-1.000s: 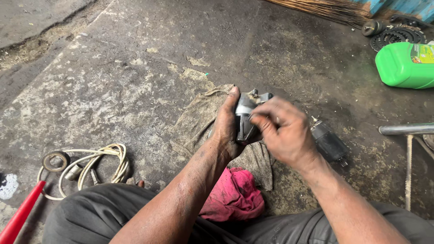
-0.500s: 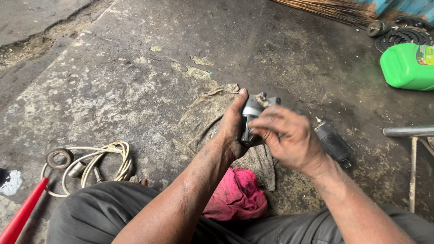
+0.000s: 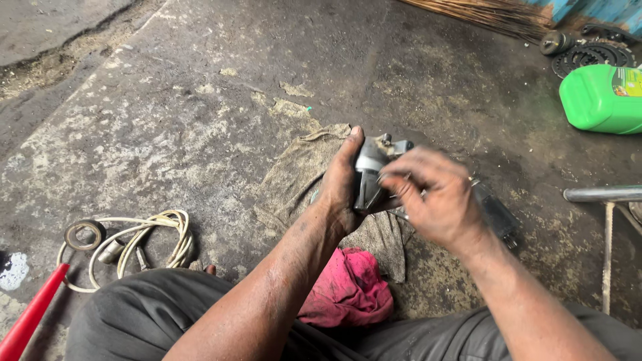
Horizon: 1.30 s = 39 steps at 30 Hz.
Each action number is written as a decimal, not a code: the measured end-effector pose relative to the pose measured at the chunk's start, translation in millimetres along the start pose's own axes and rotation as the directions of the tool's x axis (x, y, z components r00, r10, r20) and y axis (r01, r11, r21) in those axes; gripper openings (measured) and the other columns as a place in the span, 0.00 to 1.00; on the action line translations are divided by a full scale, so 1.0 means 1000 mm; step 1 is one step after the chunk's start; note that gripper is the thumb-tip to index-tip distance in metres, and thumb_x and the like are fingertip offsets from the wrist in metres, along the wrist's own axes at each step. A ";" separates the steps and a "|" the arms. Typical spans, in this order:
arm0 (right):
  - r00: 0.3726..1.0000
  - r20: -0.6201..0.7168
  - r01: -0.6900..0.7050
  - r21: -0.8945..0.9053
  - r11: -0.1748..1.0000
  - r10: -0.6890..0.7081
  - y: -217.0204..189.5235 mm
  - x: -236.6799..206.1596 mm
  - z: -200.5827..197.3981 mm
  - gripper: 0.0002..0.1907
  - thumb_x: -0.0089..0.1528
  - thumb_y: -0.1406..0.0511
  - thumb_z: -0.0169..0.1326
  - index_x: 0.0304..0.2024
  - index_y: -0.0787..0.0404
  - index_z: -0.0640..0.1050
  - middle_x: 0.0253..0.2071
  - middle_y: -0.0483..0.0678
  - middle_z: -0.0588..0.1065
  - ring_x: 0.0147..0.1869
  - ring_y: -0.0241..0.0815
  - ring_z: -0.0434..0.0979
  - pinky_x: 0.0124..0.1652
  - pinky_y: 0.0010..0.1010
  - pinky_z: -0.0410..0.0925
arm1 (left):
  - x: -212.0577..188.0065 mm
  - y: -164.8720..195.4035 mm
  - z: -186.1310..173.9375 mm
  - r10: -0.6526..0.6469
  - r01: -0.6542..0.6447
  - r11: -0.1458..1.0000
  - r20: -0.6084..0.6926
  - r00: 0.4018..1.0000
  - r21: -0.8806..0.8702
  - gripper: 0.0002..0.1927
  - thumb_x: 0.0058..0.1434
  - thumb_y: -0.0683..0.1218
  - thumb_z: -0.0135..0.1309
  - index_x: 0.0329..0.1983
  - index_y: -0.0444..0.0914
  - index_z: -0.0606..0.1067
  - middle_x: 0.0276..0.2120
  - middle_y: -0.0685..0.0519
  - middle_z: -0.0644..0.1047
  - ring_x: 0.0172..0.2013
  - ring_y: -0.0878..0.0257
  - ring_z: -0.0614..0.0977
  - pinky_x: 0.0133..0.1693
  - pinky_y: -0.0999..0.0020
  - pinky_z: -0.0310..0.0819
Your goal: The person sits on the floor and uses a small wrench to tighten a band around a cylindrical mechanical part. They rotate the part in their hands to access different angles and continue tightening the band throughout the clip.
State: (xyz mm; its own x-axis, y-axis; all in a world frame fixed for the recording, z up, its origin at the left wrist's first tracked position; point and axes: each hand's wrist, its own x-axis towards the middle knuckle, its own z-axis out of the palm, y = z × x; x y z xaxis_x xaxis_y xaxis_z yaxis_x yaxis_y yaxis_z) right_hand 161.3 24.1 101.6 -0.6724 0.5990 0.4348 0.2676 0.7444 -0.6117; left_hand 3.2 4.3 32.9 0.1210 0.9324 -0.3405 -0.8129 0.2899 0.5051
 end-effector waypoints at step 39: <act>0.279 0.814 -0.191 -0.473 0.860 0.510 0.101 -0.041 0.002 0.09 0.63 0.61 0.56 0.44 0.53 0.82 0.39 0.47 0.83 0.42 0.42 0.82 0.45 0.37 0.76 | -0.072 -0.030 0.031 0.431 -0.529 0.422 0.351 0.832 0.736 0.49 0.49 0.48 0.68 0.75 0.41 0.60 0.60 0.44 0.76 0.61 0.55 0.79 0.64 0.61 0.74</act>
State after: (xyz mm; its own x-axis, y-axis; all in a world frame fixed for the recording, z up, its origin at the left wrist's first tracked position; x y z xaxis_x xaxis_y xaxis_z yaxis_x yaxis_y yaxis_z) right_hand 214.3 74.4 20.7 -0.6129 0.3064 -0.7283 0.6850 0.6654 -0.2966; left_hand 36.7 -65.4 66.4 -0.0497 0.9759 0.2124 0.0120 -0.2121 0.9772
